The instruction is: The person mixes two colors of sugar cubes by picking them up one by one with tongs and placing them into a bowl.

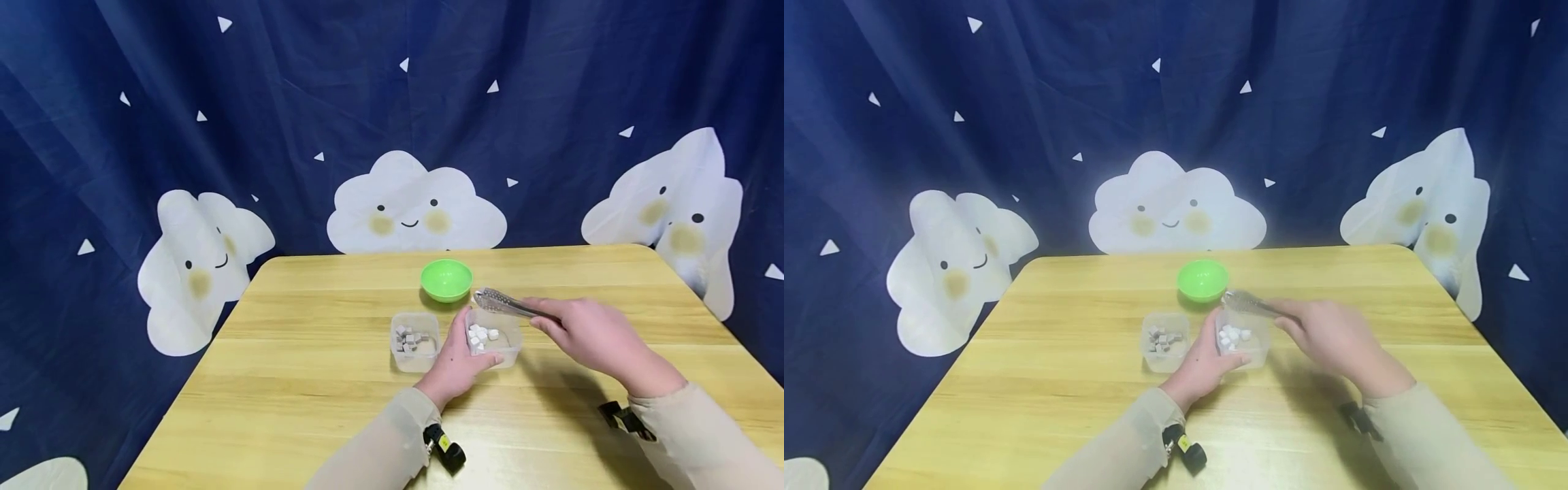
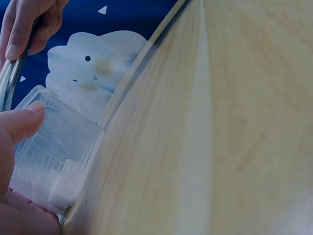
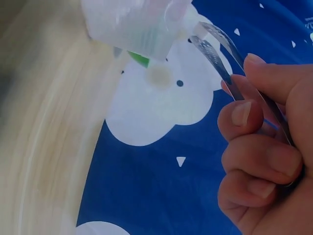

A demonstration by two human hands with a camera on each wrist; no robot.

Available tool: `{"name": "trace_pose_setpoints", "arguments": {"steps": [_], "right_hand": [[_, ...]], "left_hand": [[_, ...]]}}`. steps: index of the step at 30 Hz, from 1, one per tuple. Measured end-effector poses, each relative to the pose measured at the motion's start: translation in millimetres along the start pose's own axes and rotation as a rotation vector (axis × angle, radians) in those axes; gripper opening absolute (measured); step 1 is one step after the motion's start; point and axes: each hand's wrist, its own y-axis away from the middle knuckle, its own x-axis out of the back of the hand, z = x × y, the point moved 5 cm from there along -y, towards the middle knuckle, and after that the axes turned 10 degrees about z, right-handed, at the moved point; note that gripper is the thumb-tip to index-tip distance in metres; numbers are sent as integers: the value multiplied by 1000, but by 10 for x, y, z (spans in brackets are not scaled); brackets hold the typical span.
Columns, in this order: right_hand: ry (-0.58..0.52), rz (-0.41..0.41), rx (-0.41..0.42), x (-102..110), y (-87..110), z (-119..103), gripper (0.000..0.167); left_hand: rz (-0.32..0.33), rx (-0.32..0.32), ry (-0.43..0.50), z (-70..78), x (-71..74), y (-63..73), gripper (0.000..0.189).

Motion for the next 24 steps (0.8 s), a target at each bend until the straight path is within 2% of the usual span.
{"name": "trace_pose_setpoints", "arguments": {"steps": [4,10,17,24], "right_hand": [[4,11,-25,-67,-82,38,34],[-22,15,-64,-268,-215,100,35],[-14,-3,-102,-511,-304,186,35],[-17,-11,-105,-564,-317,205,34]], "left_hand": [[3,8,-16,-10,-1,4,105],[0,-18,-31,-29,-3,-21,106],[-2,-16,-6,-38,-6,-30,104],[0,-12,-11,-31,-12,-30,104]]}}
